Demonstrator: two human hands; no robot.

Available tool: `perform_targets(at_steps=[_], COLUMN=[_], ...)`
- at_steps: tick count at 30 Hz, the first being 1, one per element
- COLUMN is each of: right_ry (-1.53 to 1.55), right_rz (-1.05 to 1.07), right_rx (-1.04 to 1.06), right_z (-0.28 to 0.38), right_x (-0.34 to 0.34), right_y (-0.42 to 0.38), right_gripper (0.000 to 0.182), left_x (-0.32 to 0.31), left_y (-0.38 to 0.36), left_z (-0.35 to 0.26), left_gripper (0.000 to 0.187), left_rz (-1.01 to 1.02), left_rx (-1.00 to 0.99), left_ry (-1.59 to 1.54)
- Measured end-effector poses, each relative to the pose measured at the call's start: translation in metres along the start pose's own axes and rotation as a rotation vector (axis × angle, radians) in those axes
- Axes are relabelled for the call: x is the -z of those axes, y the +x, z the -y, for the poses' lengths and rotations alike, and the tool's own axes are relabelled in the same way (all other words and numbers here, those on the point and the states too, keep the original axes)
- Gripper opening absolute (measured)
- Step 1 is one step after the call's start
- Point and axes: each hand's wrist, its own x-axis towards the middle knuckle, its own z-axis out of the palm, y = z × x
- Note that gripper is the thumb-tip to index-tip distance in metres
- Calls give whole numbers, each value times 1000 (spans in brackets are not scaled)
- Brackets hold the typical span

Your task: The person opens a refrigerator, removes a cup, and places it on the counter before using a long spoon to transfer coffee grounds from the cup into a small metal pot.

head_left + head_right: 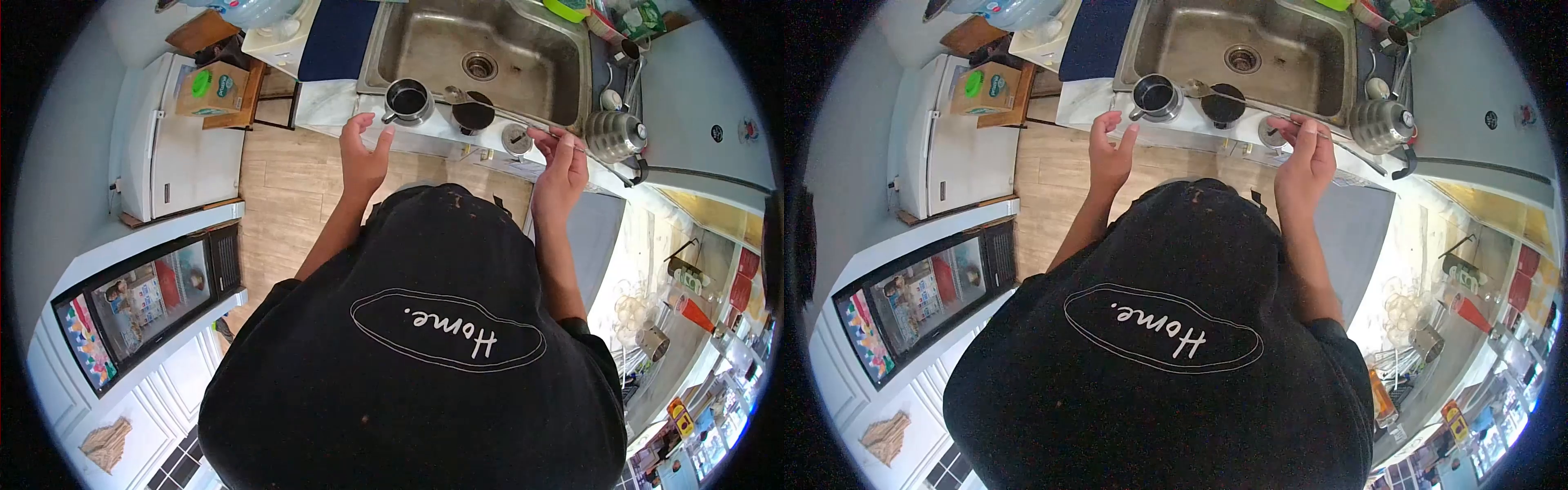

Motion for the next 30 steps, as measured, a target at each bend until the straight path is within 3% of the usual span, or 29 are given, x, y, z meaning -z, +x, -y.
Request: perform_targets(at_steps=[8,16,20,25,30], right_ry=[-64,35,90,123,350], right_rz=[23,-133,-260,-418,-529], right_rx=[51,27,28,-135,-344], right_z=[2,-2,-2,-11,-81], right_x=[-38,-40,-20,28,109], right_y=[0,-5,-1,6,25], right_gripper=[34,33,32,37,39], left_x=[19,33,49,51,28], left_y=[21,22,15,9,0], left_z=[10,20,2,-38,-63], left_gripper=[46,47,48,47,43], left_rz=[58,146,180,189,234], left_rx=[-15,-13,-51,-163,-243], left_ry=[-12,-41,-84,-148,-144])
